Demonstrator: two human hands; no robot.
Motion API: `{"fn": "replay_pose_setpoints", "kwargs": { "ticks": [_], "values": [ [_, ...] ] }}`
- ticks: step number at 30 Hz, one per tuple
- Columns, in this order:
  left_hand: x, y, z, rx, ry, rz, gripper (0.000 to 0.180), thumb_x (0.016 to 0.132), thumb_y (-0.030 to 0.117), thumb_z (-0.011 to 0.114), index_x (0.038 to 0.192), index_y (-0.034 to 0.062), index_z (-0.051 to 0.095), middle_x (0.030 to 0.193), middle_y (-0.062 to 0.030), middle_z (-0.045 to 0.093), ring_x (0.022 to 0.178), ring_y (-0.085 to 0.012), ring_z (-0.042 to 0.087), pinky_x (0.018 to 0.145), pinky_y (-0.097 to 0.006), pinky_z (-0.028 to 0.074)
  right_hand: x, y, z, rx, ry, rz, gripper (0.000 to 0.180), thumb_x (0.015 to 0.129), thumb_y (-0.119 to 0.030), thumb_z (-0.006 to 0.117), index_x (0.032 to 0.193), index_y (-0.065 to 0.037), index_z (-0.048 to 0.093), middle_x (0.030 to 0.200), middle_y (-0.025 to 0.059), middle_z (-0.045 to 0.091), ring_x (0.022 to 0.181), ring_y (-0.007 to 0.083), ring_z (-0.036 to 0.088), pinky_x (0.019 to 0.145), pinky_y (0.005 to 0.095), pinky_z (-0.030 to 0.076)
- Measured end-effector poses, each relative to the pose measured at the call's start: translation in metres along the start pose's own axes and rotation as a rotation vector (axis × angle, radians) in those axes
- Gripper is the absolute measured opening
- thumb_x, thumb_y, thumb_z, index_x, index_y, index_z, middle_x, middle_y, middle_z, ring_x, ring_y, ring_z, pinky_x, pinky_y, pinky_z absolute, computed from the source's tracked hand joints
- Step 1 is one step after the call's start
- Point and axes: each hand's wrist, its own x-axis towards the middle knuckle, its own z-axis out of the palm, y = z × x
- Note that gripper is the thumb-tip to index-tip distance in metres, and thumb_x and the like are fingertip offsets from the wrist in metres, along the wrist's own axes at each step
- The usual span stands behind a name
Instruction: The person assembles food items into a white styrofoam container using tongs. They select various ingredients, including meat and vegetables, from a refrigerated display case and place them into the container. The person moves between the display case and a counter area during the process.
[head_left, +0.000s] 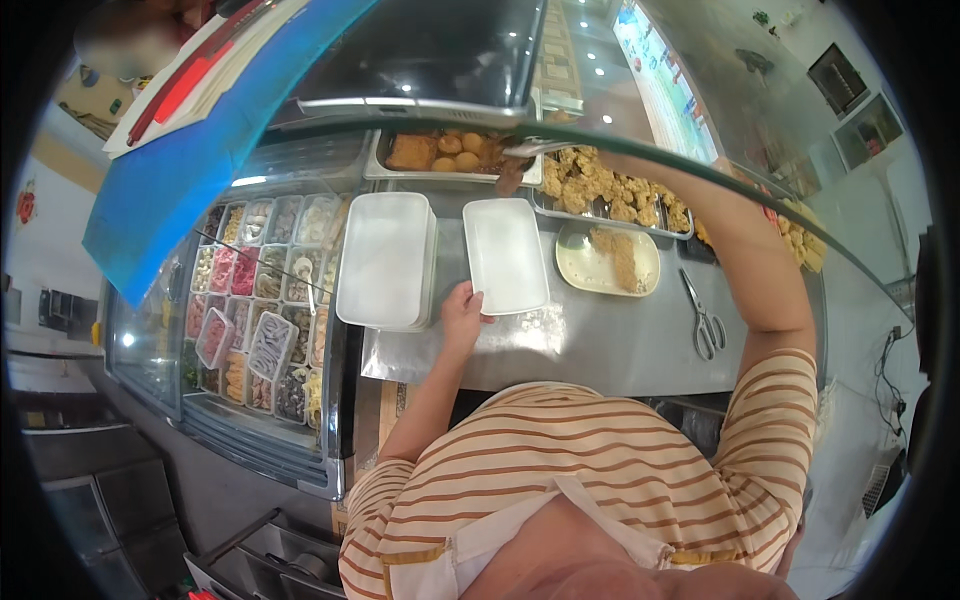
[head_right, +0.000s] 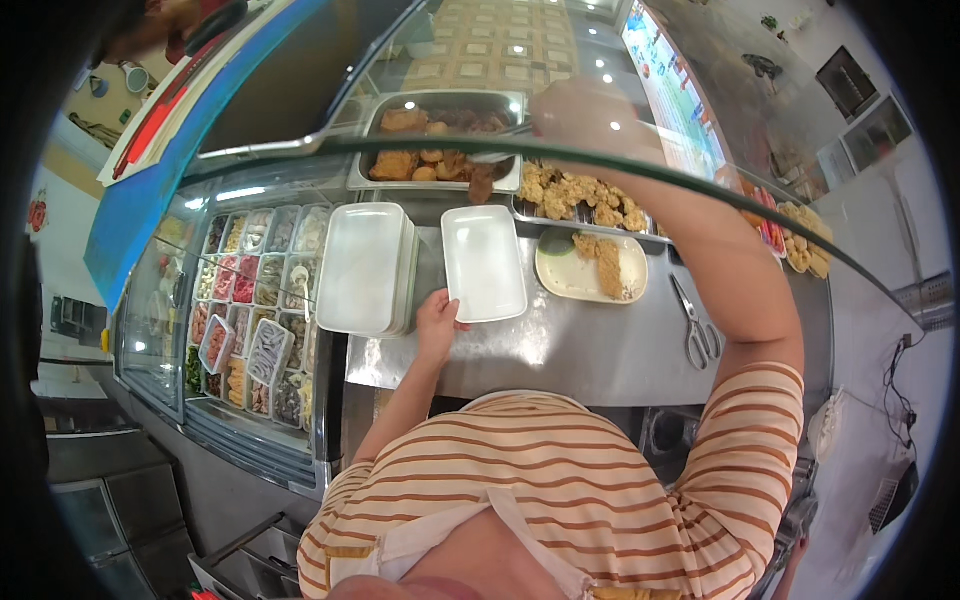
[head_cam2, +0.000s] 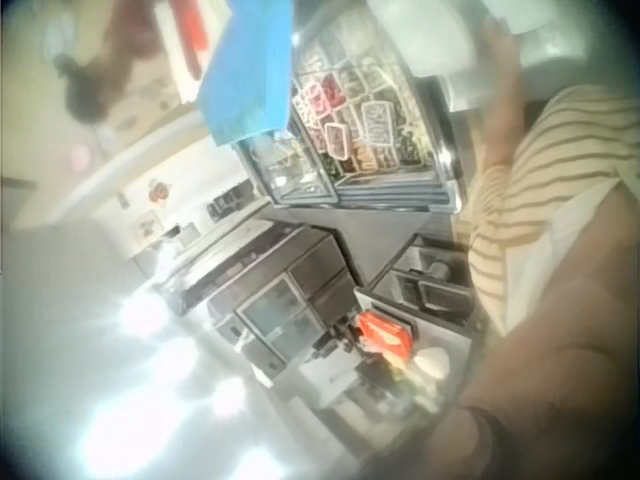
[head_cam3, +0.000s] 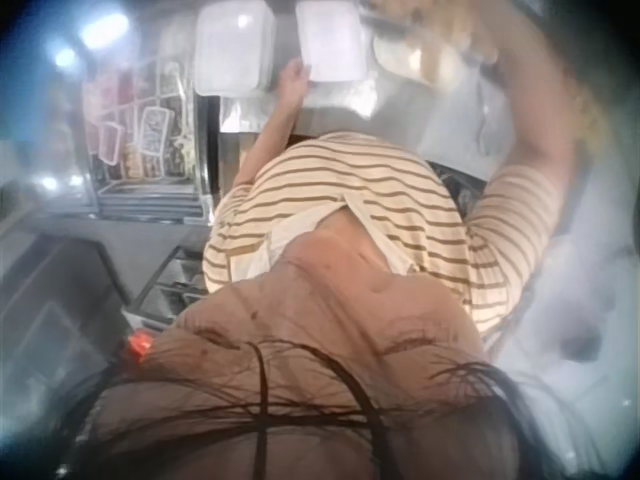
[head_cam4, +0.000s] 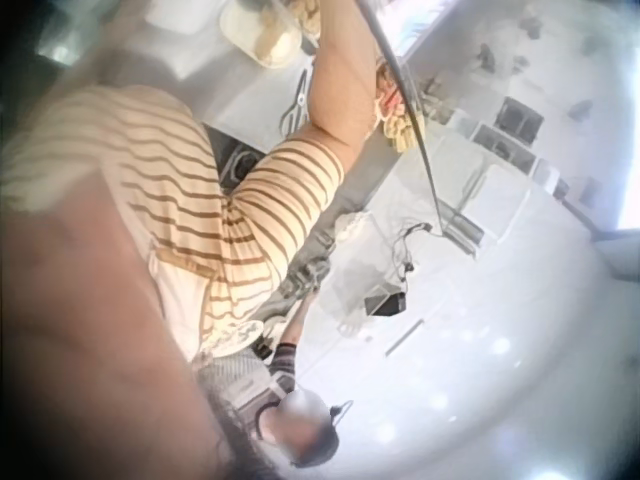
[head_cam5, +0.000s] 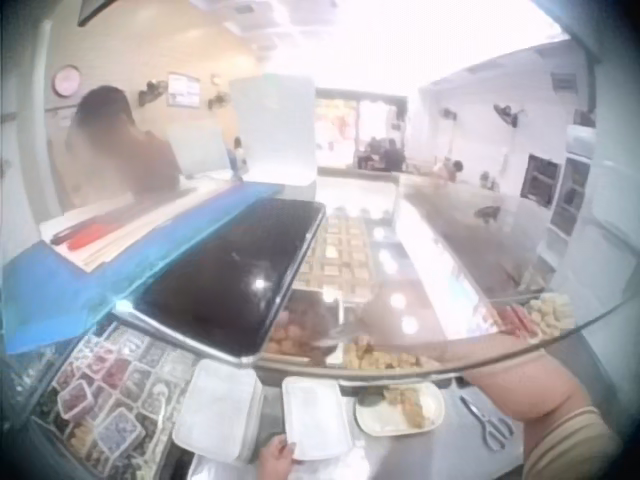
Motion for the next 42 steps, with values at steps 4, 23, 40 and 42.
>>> {"fn": "replay_pose_setpoints", "kwargs": {
  "ticks": [4,23,40,42],
  "values": [
    [-0.015,-0.015,-0.006,-0.033,0.002,0.006,0.021,0.087,0.002,0.046,0.106,-0.0055,0.052,0.09,-0.0108,0.062,0.067,-0.0141,0.06,0.049,-0.026,0.051,-0.006,-0.029,0.053,-0.21,-0.277,-0.138,0.013,0.071,-0.007,0.056,0.079,-0.007,0.067,0.075,0.0095,0.065,0.076,0.025,0.064,0.062,0.0371,0.05],
    [-0.038,-0.009,-0.017,0.219,0.112,-0.1,0.026,0.087,0.007,0.049,0.11,-0.0047,0.05,0.087,-0.011,0.06,0.053,-0.0138,0.057,0.041,-0.024,0.046,-0.117,-0.048,0.231,0.262,-0.246,0.166,0.025,0.068,-0.014,0.063,0.09,-0.004,0.057,0.083,0.0127,0.062,0.078,0.0302,0.061,0.067,0.041,0.049],
    [-0.024,0.107,-0.125,0.802,0.824,0.301,0.037,0.078,0.031,0.067,0.096,0.0018,0.051,0.059,-0.0023,0.043,0.051,-0.0166,0.042,0.05,-0.033,0.038,-0.269,-0.035,0.252,0.352,0.025,0.457,0.052,0.061,-0.023,0.071,0.106,-0.007,0.051,0.095,0.0105,0.051,0.092,0.0296,0.048,0.075,0.0382,0.042],
    [-0.014,0.097,-0.145,0.816,0.787,0.323,0.034,0.078,0.032,0.066,0.084,0.0002,0.055,0.062,-0.0058,0.047,0.053,-0.02,0.044,0.052,-0.036,0.038,-0.264,-0.031,0.25,0.388,-0.002,0.471,0.061,0.059,-0.025,0.073,0.112,-0.008,0.048,0.099,0.0101,0.051,0.095,0.0294,0.047,0.078,0.0391,0.04]
  ]
}}
